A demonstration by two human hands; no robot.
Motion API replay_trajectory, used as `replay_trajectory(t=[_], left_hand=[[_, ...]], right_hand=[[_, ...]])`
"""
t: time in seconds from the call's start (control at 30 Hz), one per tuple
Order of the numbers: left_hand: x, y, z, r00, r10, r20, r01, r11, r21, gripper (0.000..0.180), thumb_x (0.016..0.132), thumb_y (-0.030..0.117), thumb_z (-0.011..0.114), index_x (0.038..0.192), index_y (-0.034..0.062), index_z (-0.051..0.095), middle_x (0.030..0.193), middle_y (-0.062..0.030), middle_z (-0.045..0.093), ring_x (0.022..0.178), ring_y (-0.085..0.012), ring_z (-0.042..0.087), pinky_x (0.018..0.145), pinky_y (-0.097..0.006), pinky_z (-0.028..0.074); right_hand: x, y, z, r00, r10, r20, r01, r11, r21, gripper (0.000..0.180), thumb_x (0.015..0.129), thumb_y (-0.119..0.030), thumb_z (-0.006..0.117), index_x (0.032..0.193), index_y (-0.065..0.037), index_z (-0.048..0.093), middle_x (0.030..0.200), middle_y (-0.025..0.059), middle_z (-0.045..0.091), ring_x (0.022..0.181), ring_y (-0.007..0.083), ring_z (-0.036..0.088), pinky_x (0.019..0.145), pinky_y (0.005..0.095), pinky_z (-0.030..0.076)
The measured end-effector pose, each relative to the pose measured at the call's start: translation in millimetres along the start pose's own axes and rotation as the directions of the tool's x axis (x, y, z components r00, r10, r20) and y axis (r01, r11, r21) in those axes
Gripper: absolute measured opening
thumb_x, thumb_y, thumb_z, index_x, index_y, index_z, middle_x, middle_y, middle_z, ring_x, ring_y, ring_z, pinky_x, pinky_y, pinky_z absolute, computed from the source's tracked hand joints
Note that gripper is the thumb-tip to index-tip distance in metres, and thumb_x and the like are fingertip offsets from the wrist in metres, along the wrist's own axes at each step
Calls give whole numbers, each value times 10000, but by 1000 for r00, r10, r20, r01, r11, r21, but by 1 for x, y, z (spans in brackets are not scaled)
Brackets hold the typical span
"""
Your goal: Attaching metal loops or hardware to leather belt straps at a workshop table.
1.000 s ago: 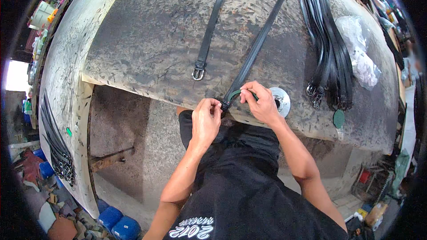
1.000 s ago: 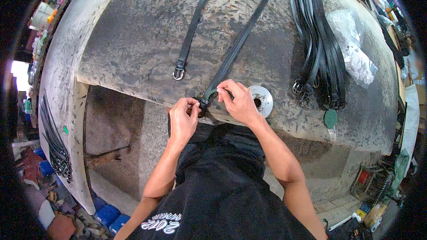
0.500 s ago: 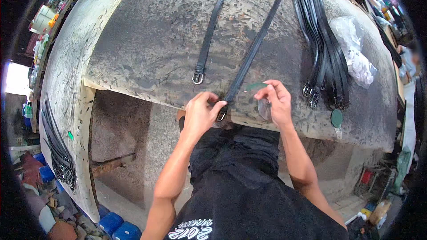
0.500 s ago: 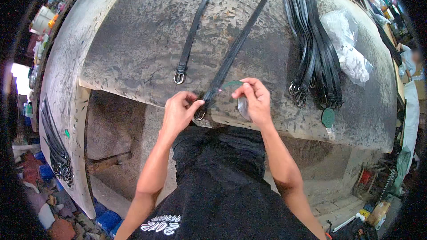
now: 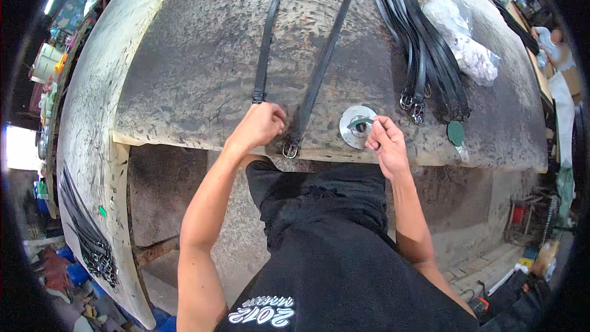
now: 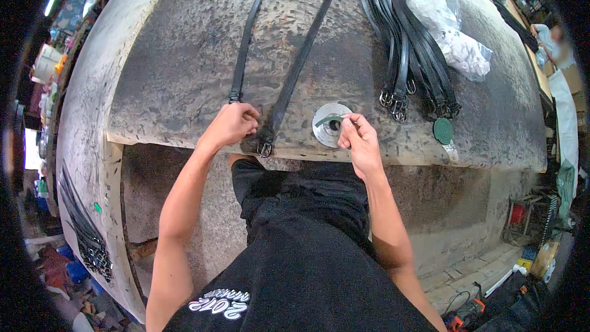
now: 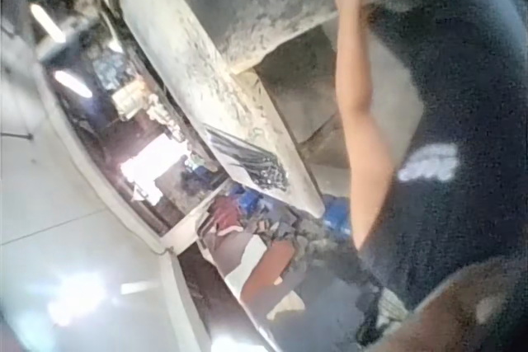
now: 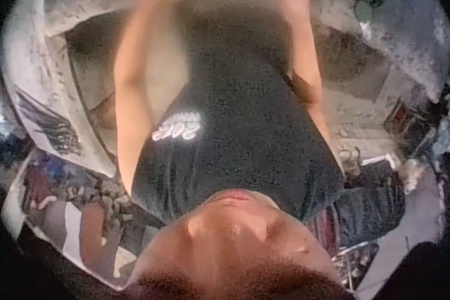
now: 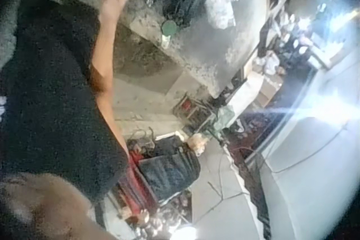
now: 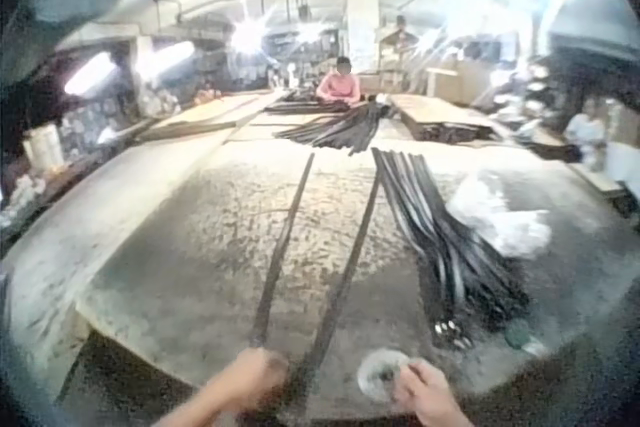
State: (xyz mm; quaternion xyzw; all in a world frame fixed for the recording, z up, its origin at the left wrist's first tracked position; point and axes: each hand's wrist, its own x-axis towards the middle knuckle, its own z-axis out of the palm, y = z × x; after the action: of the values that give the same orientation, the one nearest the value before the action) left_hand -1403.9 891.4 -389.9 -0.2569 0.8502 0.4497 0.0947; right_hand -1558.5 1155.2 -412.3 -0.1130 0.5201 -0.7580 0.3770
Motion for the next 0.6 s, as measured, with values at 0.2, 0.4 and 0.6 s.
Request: replay_trajectory(t=[0.2, 0.4, 0.6], left_hand=[[-46, 3, 25, 920, 290, -262, -286, 957, 55, 332, 759, 27, 747, 1083, 36, 676, 879, -59, 601, 725, -144, 580, 666, -276, 492], [-40, -17, 57, 806, 437, -398, -411, 898, 154, 209, 757, 46, 761, 959, 23, 711, 913, -85, 604, 791, -232, 624, 698, -327, 510], [-52, -26, 62, 725, 440, -530, -382, 897, 223, 106, 776, 30, 724, 878, 5, 710, 894, -110, 668, 802, -289, 671, 694, -364, 533]], right_hand=[[4, -14, -2, 996, -69, 60, 90, 870, -486, 89, 976, -109, 562, 1007, -27, 582, 739, -21, 524, 662, 75, 482, 635, 246, 428], [20, -40, -3, 975, 12, 222, 74, 924, -374, 122, 944, -103, 603, 961, 12, 635, 736, 29, 635, 674, 79, 582, 639, 234, 460], [27, -37, 1, 972, 157, 177, -22, 804, -594, 132, 960, -113, 579, 939, 13, 612, 676, 69, 658, 624, 111, 616, 584, 249, 501]])
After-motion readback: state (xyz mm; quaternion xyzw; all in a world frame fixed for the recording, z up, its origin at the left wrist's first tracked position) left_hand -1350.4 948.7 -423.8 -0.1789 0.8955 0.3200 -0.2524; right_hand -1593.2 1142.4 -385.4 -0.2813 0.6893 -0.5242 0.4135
